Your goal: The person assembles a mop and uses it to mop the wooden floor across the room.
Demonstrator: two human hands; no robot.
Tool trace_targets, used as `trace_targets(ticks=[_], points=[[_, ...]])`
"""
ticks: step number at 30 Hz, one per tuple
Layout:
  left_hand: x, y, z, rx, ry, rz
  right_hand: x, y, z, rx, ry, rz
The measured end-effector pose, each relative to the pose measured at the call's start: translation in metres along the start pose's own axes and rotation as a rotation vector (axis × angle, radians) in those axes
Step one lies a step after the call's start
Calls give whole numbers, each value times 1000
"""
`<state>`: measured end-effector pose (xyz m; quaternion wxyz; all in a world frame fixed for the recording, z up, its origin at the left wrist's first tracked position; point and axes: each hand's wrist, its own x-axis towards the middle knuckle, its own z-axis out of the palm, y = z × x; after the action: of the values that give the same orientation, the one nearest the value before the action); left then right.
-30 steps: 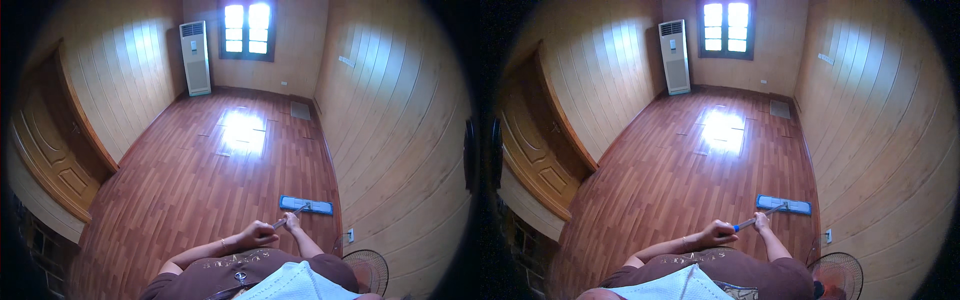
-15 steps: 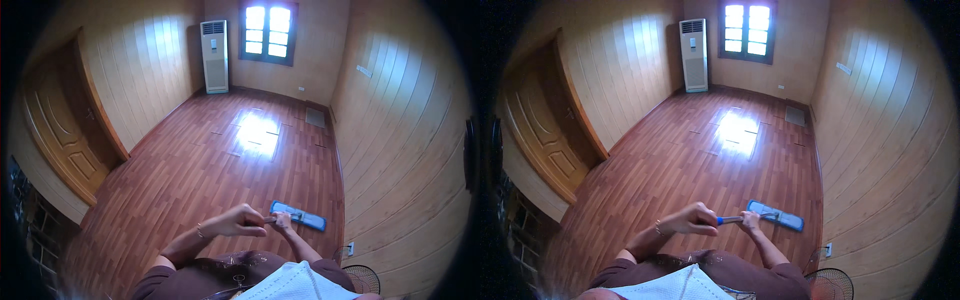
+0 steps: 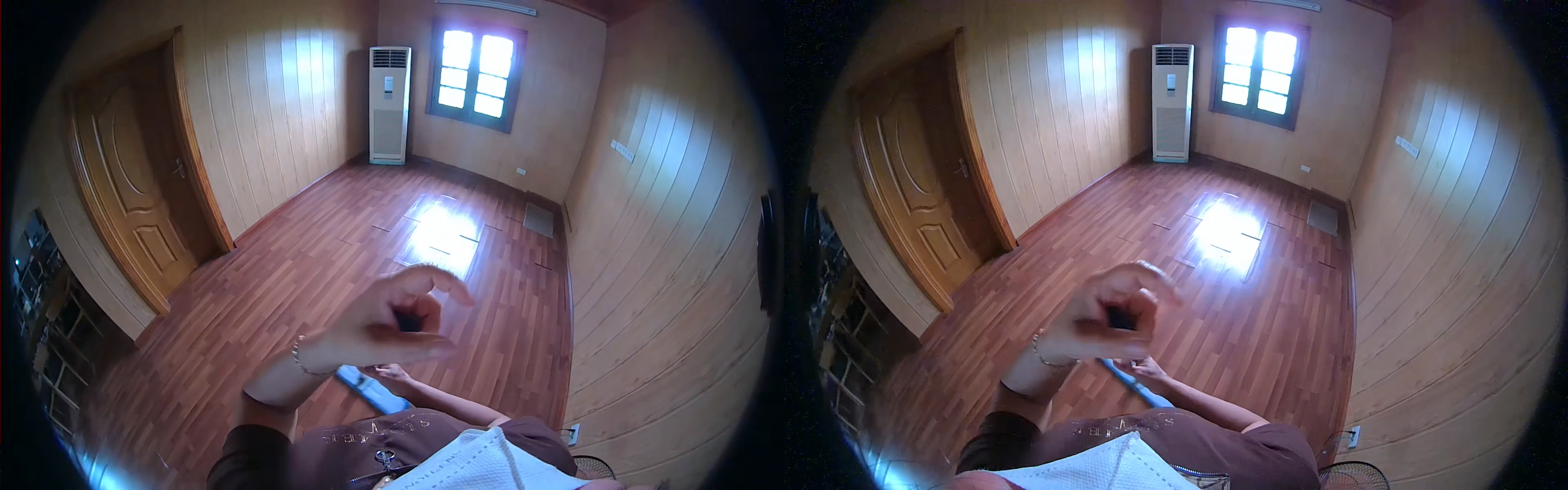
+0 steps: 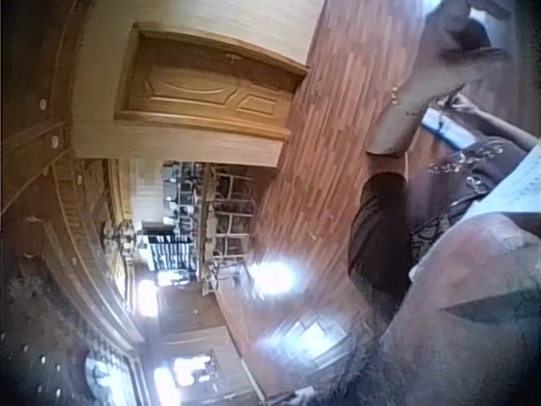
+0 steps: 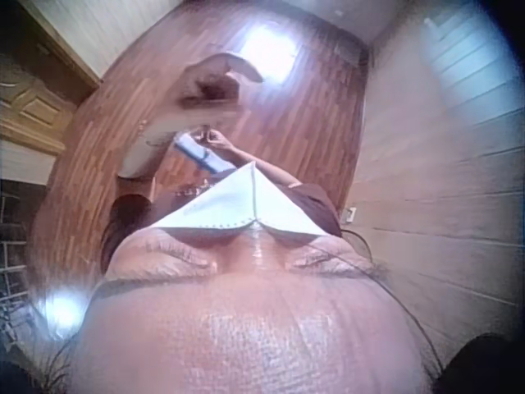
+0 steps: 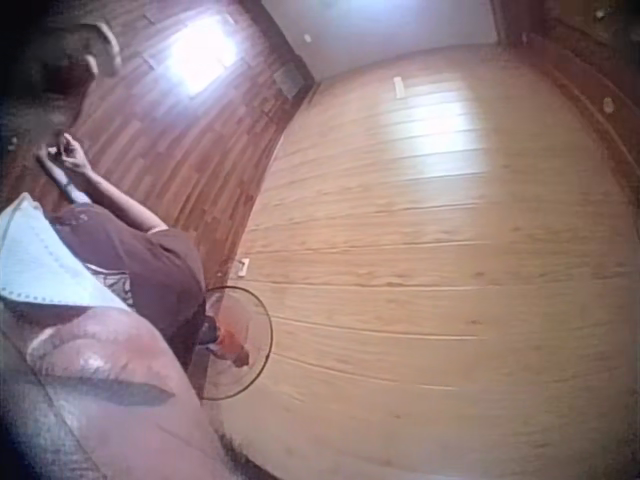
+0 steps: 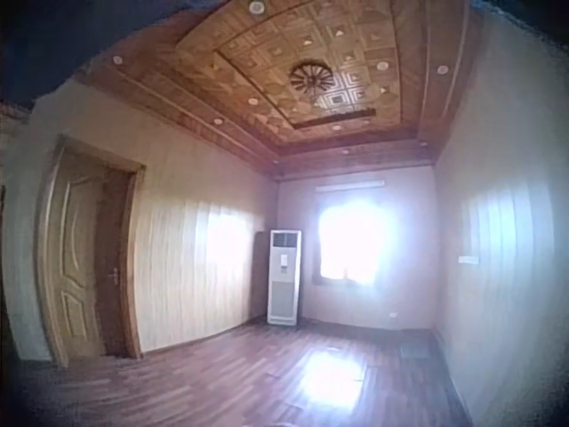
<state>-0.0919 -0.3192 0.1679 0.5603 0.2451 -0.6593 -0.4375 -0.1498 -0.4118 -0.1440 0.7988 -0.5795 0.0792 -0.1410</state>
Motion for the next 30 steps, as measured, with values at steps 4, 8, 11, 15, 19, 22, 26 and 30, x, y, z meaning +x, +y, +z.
trace_targets(ticks=[4, 8, 11, 15, 19, 22, 26, 30], points=[[-5, -60, 12, 227, 203, 59, 7, 42, -18, -86, 11, -186], [-27, -129, 20, 685, 240, 123, 2, 33, -20, -193, -118, -214], [-45, -190, 9, 990, 310, 262, -3, -68, -92, -285, -204, -239], [-119, -275, -49, 809, 650, -96, -34, -157, -75, -63, -18, -296], [-175, -330, -98, 1125, 613, -393, -81, -201, -19, -450, -21, -682], [-275, -393, -142, 1199, 569, -633, -76, -167, 14, -934, -35, -891], [-313, -380, -143, 1236, 553, -710, -75, -151, 51, -1023, 0, -1013], [-330, -352, -133, 1315, 522, -620, -67, -145, 78, -1075, -18, -1187]])
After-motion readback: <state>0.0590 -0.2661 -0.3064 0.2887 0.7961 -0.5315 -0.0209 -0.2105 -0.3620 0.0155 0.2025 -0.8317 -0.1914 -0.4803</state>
